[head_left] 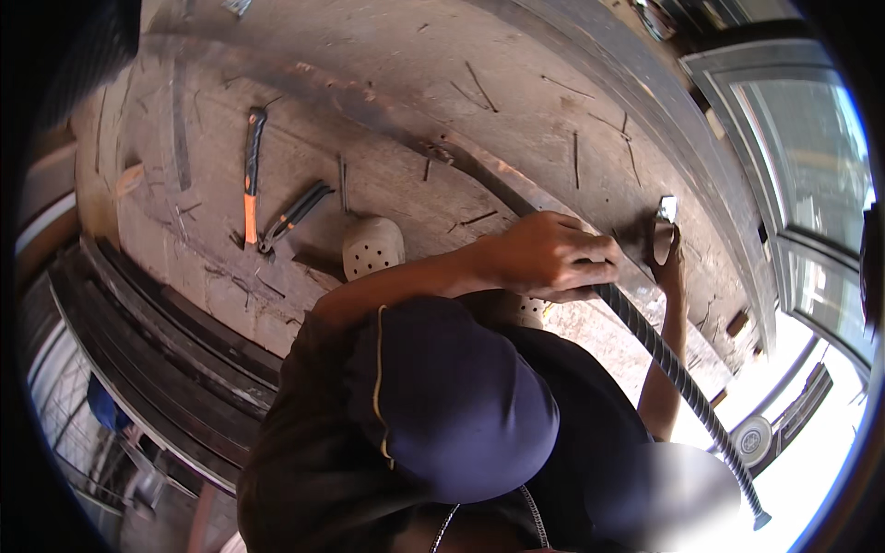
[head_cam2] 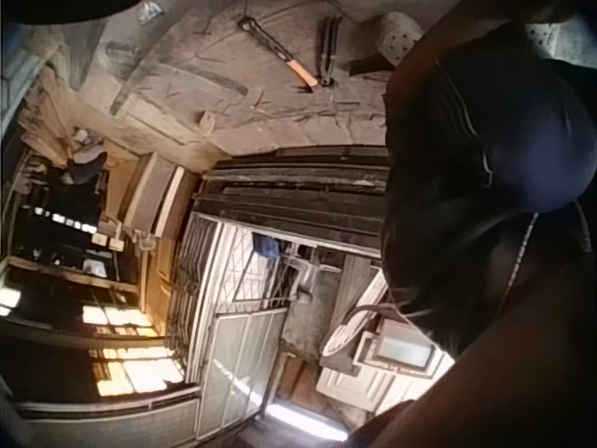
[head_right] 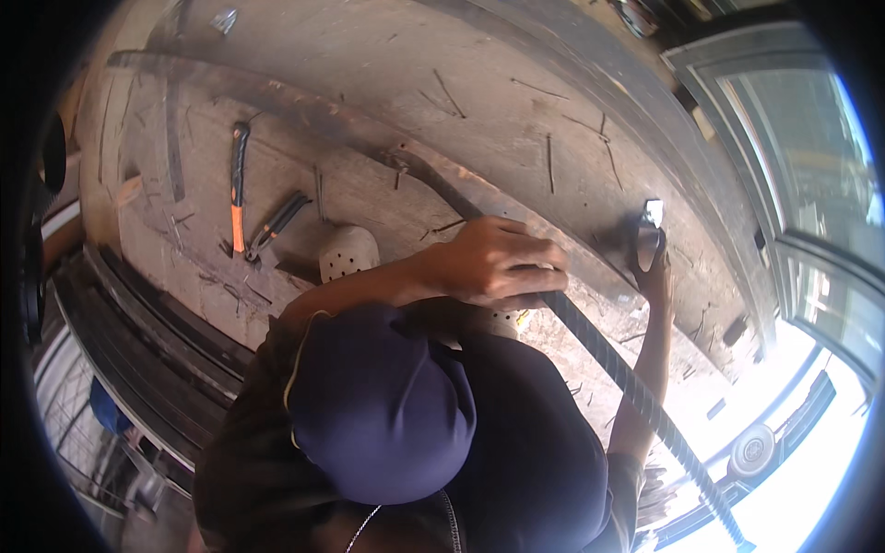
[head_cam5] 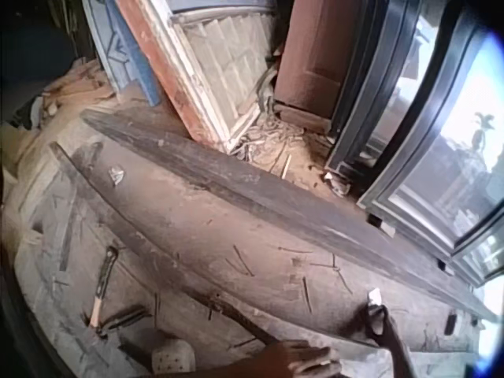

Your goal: The person is working on a wooden ceiling or roof structure. They use a long metal rod to pry and adjust wooden planks and then use pliers to manipulate nails or fasteners embedded in the wood.

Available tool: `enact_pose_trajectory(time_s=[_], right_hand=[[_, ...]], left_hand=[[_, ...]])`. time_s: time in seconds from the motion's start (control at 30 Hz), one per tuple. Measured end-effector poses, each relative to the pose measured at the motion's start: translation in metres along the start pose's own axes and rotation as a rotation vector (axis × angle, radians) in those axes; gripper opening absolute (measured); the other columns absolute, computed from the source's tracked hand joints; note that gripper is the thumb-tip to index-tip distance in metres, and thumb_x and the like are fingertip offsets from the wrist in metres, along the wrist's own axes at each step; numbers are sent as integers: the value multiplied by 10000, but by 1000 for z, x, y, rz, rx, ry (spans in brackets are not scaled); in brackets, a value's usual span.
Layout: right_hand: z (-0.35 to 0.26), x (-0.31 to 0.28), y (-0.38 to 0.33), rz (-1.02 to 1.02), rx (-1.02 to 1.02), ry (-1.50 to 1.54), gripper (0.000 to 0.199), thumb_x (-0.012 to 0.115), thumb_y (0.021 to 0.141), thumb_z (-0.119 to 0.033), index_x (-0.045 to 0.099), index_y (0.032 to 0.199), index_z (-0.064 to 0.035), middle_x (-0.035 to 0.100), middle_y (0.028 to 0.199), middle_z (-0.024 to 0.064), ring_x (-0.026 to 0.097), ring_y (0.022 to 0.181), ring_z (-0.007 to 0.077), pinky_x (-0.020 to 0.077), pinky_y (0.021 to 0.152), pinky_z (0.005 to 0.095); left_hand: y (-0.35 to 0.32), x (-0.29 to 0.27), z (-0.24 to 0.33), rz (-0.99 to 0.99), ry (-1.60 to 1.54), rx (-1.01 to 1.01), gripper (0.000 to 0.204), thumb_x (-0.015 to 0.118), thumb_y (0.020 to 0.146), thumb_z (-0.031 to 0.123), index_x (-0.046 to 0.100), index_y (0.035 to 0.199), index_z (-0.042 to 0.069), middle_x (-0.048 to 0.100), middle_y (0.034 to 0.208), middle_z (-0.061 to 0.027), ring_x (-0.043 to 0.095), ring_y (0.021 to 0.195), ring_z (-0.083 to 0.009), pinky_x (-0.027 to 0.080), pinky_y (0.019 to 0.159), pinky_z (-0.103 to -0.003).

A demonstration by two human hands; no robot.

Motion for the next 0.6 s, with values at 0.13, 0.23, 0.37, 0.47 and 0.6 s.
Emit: enact_pose_trajectory(time_s=[0.13, 0.23, 0.37, 0.47, 0.6], right_hand=[[-33, -22, 18, 10, 143, -16, 859, 659, 828, -195, 106, 1485, -197, 588, 1050, 323, 613, 942, 429, 490, 767, 488], [-54, -60, 12, 113, 170, 417, 861, 637, 858, -173, 70, 1501, -251, 616, 995, 229, 638, 835, 303, 519, 663, 409], [-151, -69, -12, 235, -49, 1183, 752, 703, 839, -237, 258, 1443, -181, 551, 1099, 129, 583, 962, 249, 510, 808, 386], [-187, -32, -13, 183, 57, 1101, 719, 730, 800, -405, 367, 1361, -141, 533, 1139, 118, 576, 983, 256, 506, 846, 412], [-240, -1, -17, 114, 36, 909, 716, 731, 800, -389, 367, 1360, -132, 519, 1164, 125, 564, 1009, 263, 492, 865, 407]], left_hand=[[-11, -6, -3, 6, 38, -6, 249, 730, 737, 263, 671, 936, 125, 586, 970, 10, 610, 690, -121, 533, 586, -258], [-12, -5, 0, -37, 28, -22, 275, 722, 747, 266, 670, 993, 154, 580, 1000, 17, 615, 700, -131, 542, 627, -276], [-15, 0, -3, -40, 18, -27, 268, 709, 760, 265, 669, 1001, 156, 581, 1019, 14, 630, 732, -142, 545, 638, -289], [-15, 5, 2, -28, -8, -10, 253, 696, 771, 263, 667, 996, 152, 581, 1032, 12, 637, 764, -147, 546, 642, -296], [-14, 3, 3, -56, -46, -12, 232, 680, 778, 273, 666, 971, 146, 579, 1029, 16, 636, 784, -145, 546, 639, -312]])
Point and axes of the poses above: each hand's wrist, its own y-axis towards the middle knuckle, its own x-axis out of the palm, z = x × y, the point moved 9 cm from there along y, towards the middle knuckle
